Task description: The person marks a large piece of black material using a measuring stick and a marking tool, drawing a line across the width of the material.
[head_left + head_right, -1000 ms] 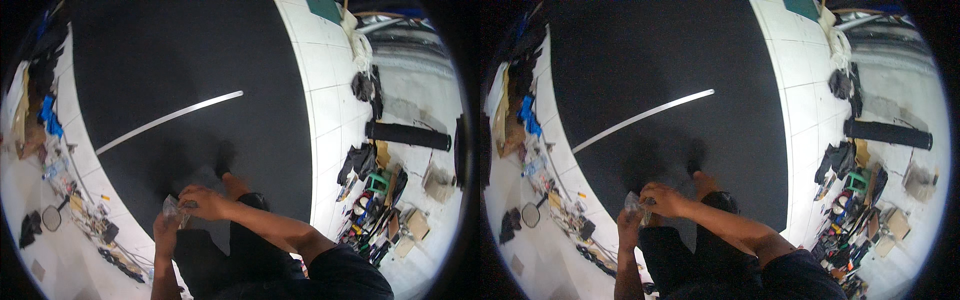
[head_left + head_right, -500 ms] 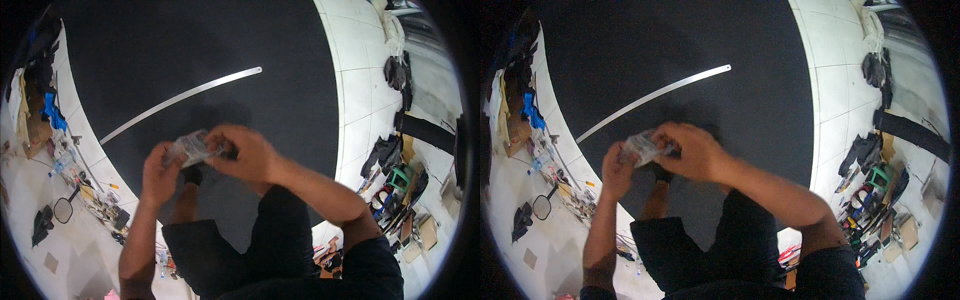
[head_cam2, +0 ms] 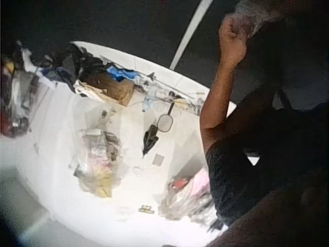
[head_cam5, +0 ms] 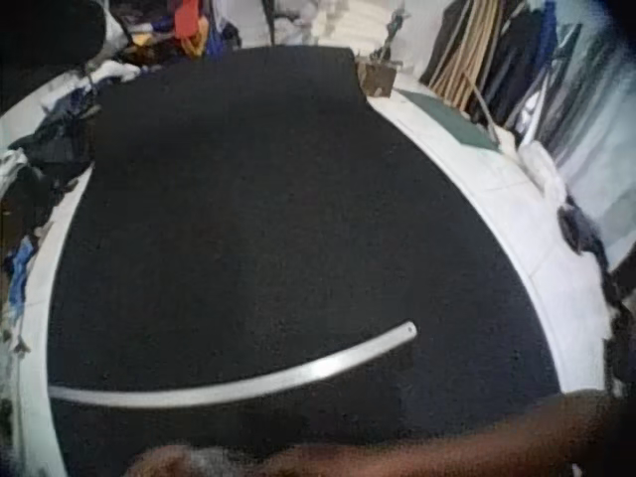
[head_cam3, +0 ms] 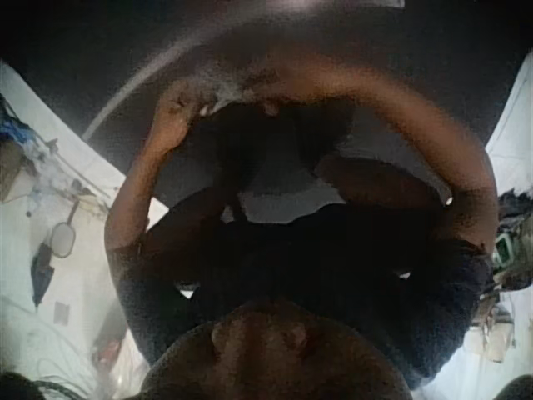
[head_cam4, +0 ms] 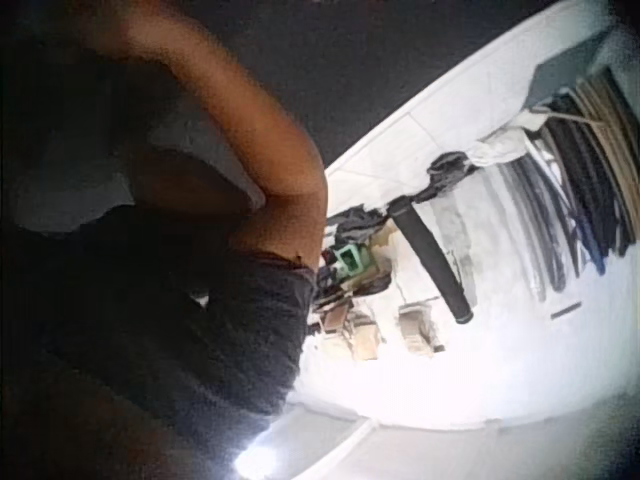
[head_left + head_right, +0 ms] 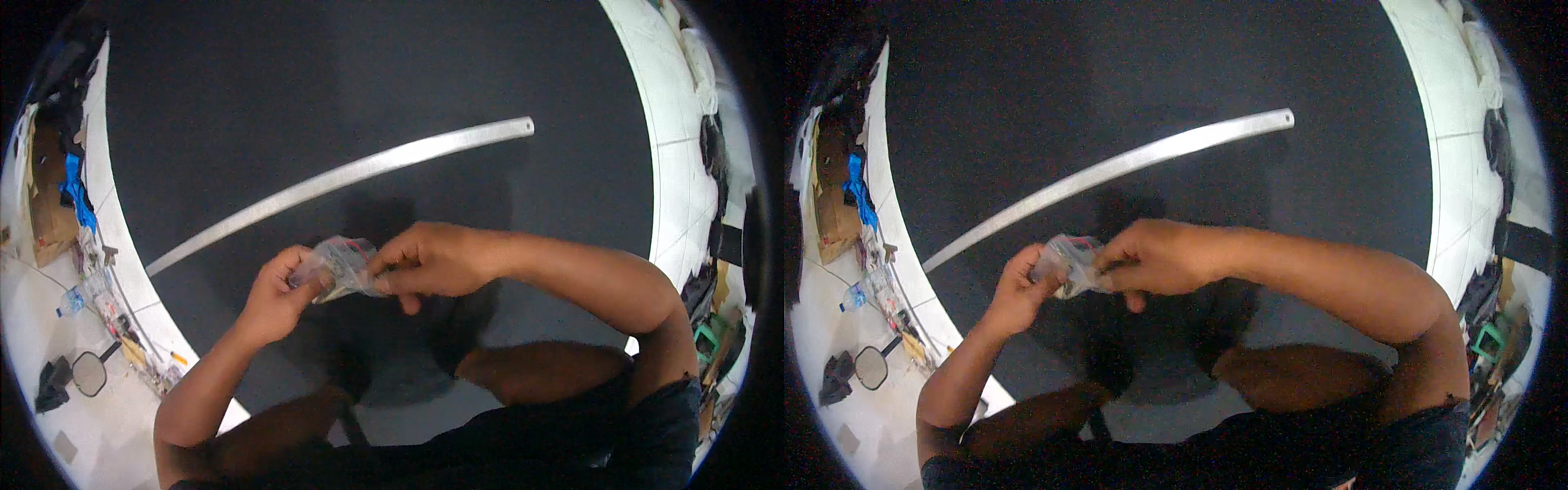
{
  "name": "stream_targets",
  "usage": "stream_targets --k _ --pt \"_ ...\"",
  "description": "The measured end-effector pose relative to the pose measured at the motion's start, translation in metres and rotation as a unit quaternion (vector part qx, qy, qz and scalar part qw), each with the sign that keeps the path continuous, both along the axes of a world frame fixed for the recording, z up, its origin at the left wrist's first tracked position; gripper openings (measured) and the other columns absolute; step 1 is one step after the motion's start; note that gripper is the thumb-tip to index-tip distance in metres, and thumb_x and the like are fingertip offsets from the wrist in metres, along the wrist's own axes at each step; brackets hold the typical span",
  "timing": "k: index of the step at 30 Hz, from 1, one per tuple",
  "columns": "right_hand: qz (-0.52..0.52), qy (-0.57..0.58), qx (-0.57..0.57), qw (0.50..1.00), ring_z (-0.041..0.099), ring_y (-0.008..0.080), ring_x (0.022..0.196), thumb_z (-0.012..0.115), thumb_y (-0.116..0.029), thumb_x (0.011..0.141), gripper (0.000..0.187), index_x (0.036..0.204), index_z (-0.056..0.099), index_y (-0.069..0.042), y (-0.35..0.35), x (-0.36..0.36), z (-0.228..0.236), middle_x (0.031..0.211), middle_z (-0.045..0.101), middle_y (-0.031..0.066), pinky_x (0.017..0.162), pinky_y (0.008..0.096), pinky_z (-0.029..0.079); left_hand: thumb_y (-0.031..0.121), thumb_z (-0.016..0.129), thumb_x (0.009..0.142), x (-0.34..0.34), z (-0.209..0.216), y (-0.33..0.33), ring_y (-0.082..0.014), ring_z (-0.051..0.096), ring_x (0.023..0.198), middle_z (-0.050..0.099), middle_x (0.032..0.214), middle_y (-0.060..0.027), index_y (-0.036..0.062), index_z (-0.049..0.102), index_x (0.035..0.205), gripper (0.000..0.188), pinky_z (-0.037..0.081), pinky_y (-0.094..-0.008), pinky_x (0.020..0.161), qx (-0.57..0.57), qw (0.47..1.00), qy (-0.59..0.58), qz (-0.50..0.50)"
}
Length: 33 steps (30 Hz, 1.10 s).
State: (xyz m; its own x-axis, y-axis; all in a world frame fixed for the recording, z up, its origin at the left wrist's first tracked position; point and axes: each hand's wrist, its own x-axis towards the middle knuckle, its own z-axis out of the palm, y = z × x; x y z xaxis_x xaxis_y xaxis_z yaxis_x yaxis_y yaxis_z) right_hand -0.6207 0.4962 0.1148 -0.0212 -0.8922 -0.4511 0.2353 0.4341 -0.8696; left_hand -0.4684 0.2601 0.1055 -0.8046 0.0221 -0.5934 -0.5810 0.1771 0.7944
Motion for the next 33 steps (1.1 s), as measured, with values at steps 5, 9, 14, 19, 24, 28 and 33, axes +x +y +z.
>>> stream_targets --k 5,9,14,19,24,28,33 --pt "-0.077 0.198 -0.053 0.976 0.057 0.0115 0.076 0.054 -0.019 0.098 0.025 0.116 0.064 -0.005 0.013 -0.028 -0.020 0.083 0.061 0.0031 0.066 0.0291 0.046 0.019 0.072 0.093 -0.046 -0.022 0.003 -0.0089 0.060 0.086 0.066 0.095 0.0005 0.0045 0.065 0.108 0.022 0.050 -0.0275 0.077 0.085 0.996 0.002 0.035" --pt "-0.341 0.059 -0.089 0.934 0.057 0.0167 0.083 0.043 -0.026 0.101 0.032 0.101 0.064 -0.001 -0.010 -0.067 0.013 0.083 0.057 0.0054 0.076 0.0320 0.048 0.019 0.074 0.092 -0.076 -0.010 -0.007 -0.0114 0.062 0.096 0.067 0.101 -0.0006 0.0054 0.065 0.112 0.026 0.050 -0.0299 0.086 0.062 0.995 0.075 0.022" --pt "-0.413 0.357 -0.066 0.835 0.051 0.0104 0.074 0.037 -0.047 0.109 0.052 0.098 0.066 -0.005 -0.003 -0.070 0.052 0.081 0.058 0.0028 0.067 0.0258 0.043 0.016 0.074 0.091 -0.090 0.001 -0.002 -0.0132 0.065 0.092 0.067 0.100 -0.0026 0.0038 0.064 0.115 0.028 0.052 -0.0314 0.085 0.114 0.990 0.082 0.008" --pt "-0.411 0.183 -0.049 0.892 0.052 0.0087 0.074 0.044 -0.042 0.108 0.043 0.100 0.066 -0.006 -0.003 -0.063 0.043 0.080 0.059 -0.0006 0.070 0.0261 0.043 0.016 0.074 0.092 -0.080 -0.004 -0.007 -0.0122 0.065 0.090 0.068 0.099 -0.0028 0.0023 0.064 0.115 0.029 0.052 -0.0292 0.084 0.162 0.985 0.033 0.041" --pt "-0.296 0.091 -0.044 0.950 0.052 0.0080 0.073 0.050 -0.042 0.106 0.041 0.104 0.068 -0.006 -0.015 -0.056 0.039 0.080 0.062 -0.0020 0.069 0.0259 0.042 0.015 0.074 0.091 -0.073 -0.004 -0.012 -0.0169 0.067 0.089 0.069 0.100 -0.0066 0.0001 0.061 0.115 0.032 0.054 -0.0332 0.082 0.175 0.982 0.069 0.014" --pt "-0.193 0.112 0.008 0.975 0.051 0.0095 0.077 0.051 -0.044 0.105 0.041 0.105 0.070 -0.008 -0.025 -0.050 0.037 0.083 0.063 -0.0010 0.070 0.0266 0.042 0.015 0.074 0.090 -0.067 -0.004 -0.019 -0.0169 0.067 0.088 0.069 0.099 -0.0063 -0.0004 0.061 0.114 0.031 0.054 -0.0338 0.083 0.193 0.978 0.072 0.027" --pt "-0.254 0.138 0.017 0.957 0.052 0.0097 0.074 0.049 -0.046 0.105 0.046 0.105 0.070 -0.006 -0.024 -0.054 0.049 0.079 0.060 -0.0007 0.069 0.0259 0.042 0.013 0.073 0.091 -0.065 0.001 -0.020 -0.0171 0.067 0.088 0.069 0.099 -0.0060 0.0016 0.063 0.112 0.026 0.053 -0.0339 0.084 0.189 0.979 0.068 0.020"
